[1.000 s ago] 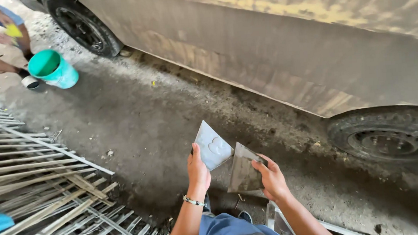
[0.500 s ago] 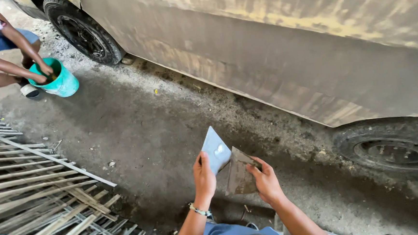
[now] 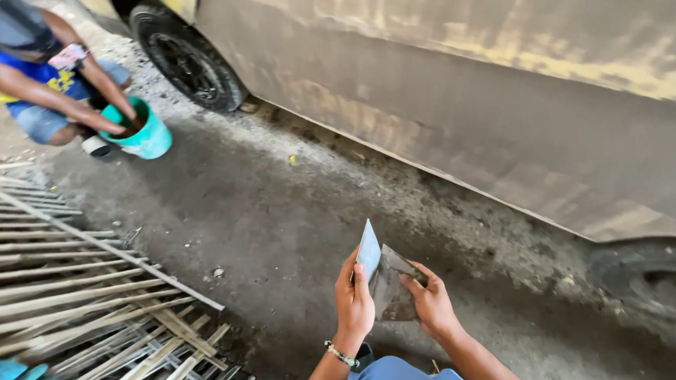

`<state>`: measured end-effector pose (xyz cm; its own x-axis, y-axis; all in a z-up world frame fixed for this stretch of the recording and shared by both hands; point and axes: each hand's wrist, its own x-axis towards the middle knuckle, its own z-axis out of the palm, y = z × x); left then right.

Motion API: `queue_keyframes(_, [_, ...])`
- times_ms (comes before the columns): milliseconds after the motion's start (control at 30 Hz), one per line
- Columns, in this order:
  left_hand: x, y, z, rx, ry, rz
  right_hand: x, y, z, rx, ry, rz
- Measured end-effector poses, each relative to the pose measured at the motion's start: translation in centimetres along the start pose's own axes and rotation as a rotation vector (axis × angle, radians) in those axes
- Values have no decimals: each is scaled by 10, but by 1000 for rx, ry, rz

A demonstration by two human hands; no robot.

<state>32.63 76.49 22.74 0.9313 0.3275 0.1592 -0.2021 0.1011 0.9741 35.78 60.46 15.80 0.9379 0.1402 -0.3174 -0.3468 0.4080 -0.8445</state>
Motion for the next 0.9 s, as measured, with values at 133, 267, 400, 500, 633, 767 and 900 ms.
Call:
queue_keyframes(133, [6, 18, -23, 101, 42, 68, 3, -7, 41, -31, -21, 47])
queue_keyframes(267, [14, 25, -38, 89, 75, 69, 14, -3, 60, -48, -63, 63])
queue_keyframes(400, [26, 30, -41, 94, 87, 113, 32, -1, 69, -70, -70, 56])
queue_keyframes(500, [39, 31, -45, 127, 85, 49, 47, -7, 81, -94, -94, 54])
queue_keyframes(633, [71, 34, -46, 216, 107, 138, 86, -10, 95, -68, -86, 117])
queue_keyframes(767, [118, 21, -46, 275, 149, 148, 143, -12, 109, -64, -126, 105])
queue_keyframes(900, [180, 18, -39, 378, 157, 151, 205, -26, 123, -65, -134, 146])
